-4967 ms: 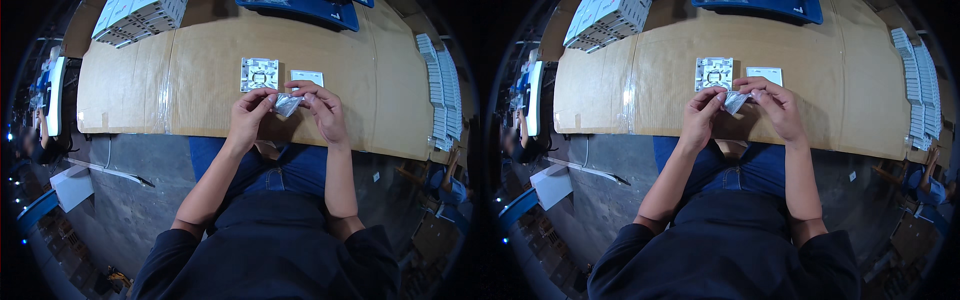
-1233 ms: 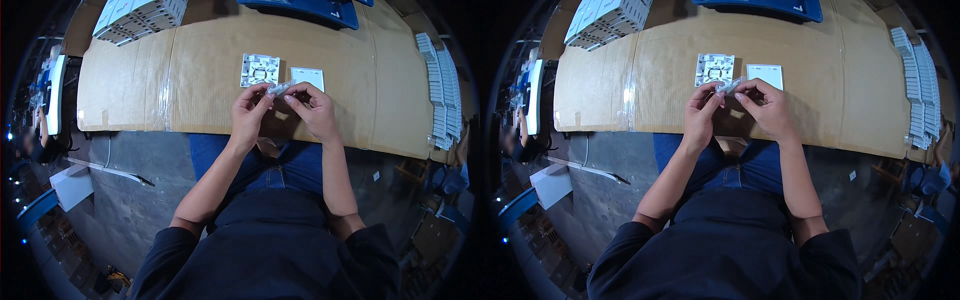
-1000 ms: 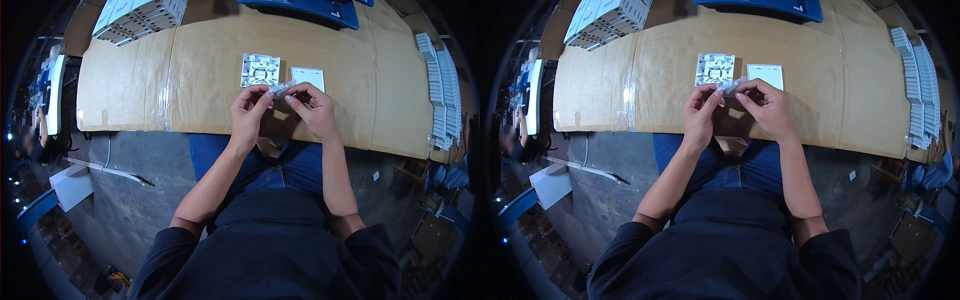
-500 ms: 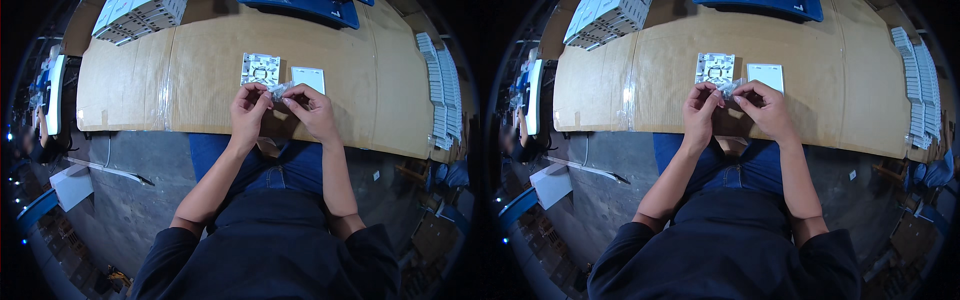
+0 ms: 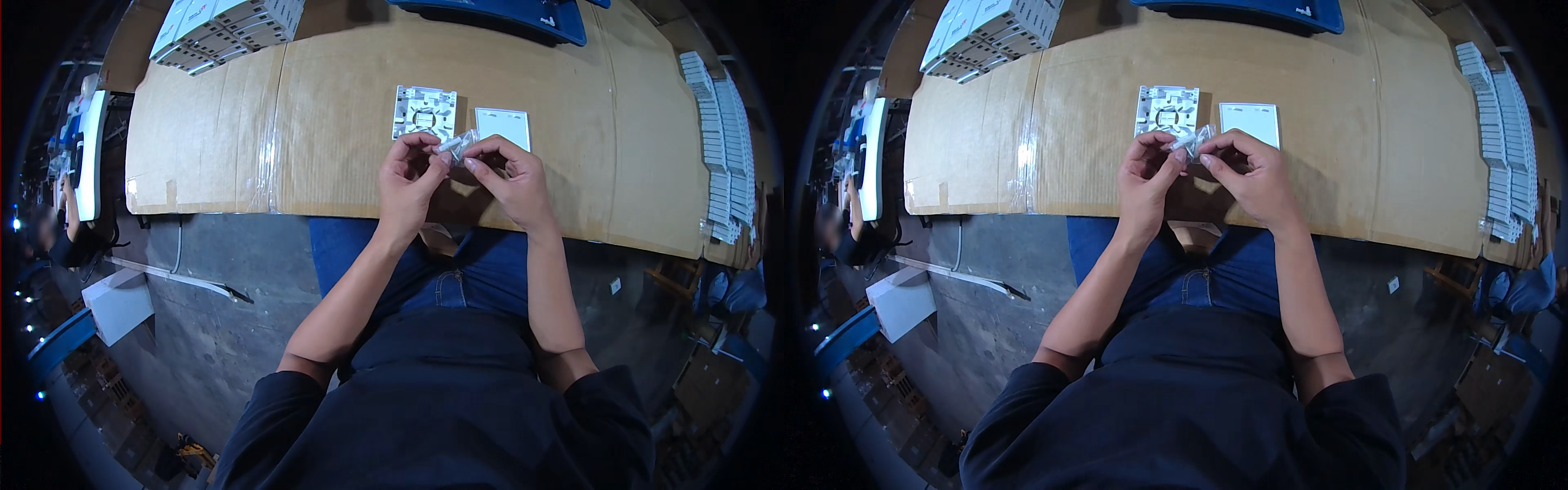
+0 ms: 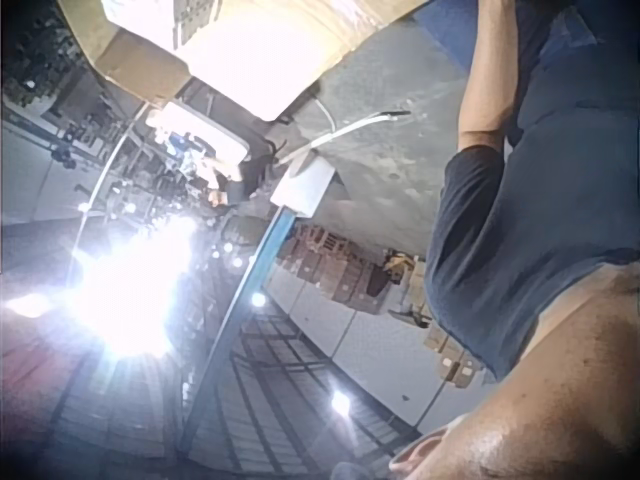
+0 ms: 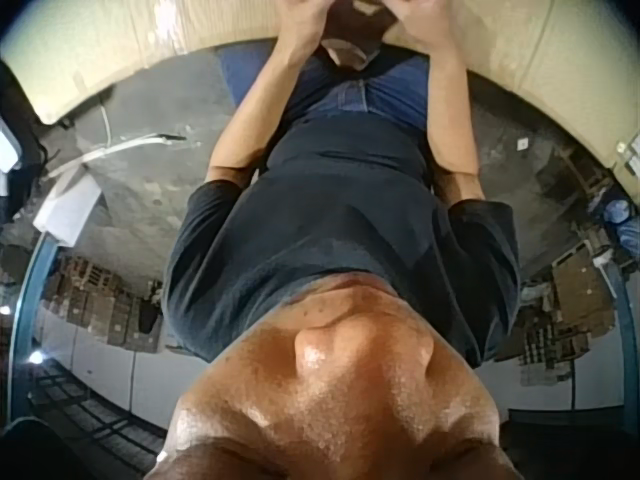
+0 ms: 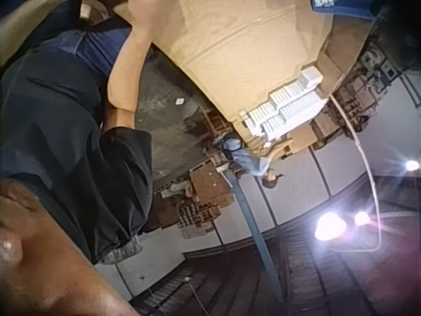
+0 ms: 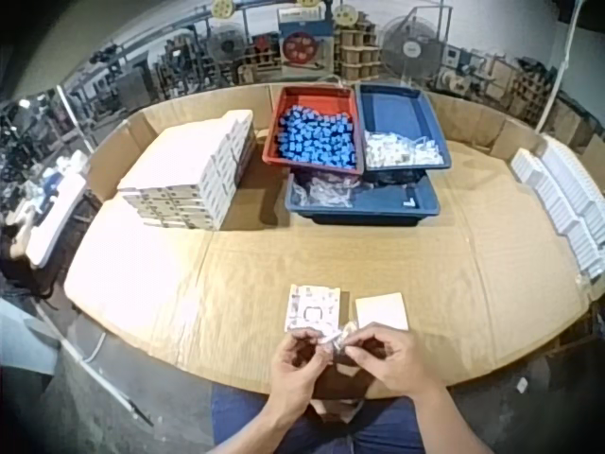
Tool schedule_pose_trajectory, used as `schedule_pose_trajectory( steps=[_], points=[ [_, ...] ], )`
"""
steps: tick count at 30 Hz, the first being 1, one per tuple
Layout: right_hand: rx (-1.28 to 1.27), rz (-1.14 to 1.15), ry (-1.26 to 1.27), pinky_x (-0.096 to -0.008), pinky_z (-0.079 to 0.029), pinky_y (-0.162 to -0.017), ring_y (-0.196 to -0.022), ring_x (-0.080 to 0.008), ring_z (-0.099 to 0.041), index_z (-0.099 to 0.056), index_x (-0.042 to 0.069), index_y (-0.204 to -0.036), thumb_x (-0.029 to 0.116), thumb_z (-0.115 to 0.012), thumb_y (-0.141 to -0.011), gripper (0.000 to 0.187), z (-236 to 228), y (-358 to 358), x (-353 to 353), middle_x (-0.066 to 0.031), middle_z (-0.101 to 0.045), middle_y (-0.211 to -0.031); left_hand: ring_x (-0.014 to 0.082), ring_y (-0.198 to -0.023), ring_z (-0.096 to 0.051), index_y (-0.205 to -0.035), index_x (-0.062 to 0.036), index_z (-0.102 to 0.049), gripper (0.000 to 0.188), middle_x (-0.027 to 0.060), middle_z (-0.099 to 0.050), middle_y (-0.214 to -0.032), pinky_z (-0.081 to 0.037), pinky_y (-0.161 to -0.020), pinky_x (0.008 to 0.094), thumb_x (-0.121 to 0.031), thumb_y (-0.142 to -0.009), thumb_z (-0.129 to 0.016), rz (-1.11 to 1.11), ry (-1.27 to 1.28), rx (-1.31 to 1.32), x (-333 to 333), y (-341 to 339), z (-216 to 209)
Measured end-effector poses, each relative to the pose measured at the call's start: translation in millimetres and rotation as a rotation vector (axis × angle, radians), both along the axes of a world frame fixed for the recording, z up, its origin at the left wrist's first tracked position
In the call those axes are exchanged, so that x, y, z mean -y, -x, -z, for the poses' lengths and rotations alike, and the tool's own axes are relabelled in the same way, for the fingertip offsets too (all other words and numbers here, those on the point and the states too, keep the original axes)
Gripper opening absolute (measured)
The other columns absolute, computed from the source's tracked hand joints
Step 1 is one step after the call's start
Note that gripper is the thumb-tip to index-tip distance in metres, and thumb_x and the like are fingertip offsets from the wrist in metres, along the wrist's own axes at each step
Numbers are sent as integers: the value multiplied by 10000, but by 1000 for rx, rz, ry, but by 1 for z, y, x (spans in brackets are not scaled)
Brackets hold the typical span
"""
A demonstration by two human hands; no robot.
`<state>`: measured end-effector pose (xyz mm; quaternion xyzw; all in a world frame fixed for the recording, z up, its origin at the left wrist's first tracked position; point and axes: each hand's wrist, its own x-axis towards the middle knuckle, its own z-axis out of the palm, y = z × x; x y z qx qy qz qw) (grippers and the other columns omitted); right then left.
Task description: The worker is assembling electronic junction boxes by inserting small components, sealing them with covers, and adding blue connector caps.
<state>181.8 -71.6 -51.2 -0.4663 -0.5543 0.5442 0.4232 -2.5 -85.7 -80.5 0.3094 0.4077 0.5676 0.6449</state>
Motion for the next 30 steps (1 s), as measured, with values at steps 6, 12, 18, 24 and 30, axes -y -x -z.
schedule_pose_trajectory(
  steps=[6,12,18,24,30],
  points=[
    [-22,7,31,-237,-560,-777,-913,-62,-669,-704,21,-1058,2,-772,-933,144,1,4,0,-12,-718,-995,71,-985,-605,-1261,-17,-632,289,15,-624,-1111,-532,-818,230,-38,-985,-714,29,-13,-33,-1,2,-7],
    [-131,47,15,-234,-562,-783,-942,-79,-656,-615,24,-1156,-32,-788,-904,310,8,9,-1,-29,-684,-1036,81,-1002,-615,-1245,-16,-647,261,8,-643,-1096,-521,-877,238,-28,-990,-701,82,-2,-40,-1,4,-7],
    [-190,48,104,-260,-575,-856,-992,-111,-671,-539,16,-1324,-79,-729,-919,458,0,15,-1,-65,-674,-1068,74,-958,-627,-1252,-28,-647,267,12,-654,-1099,-528,-850,240,-48,-992,-705,77,-45,-53,0,3,-9],
    [-288,23,196,-269,-588,-870,-972,-122,-688,-547,14,-1353,-88,-703,-936,456,-11,19,-2,-71,-703,-1033,74,-959,-628,-1252,-31,-640,250,18,-658,-1116,-528,-844,241,-55,-1007,-685,98,-63,-64,1,3,-8],
    [-187,-19,175,-282,-601,-884,-955,-109,-684,-575,18,-1373,-83,-681,-953,444,-10,11,-5,-60,-703,-1046,82,-983,-647,-1252,-31,-633,240,30,-667,-1131,-529,-840,244,-57,-1017,-674,93,-50,-70,2,2,-8]
  ],
)
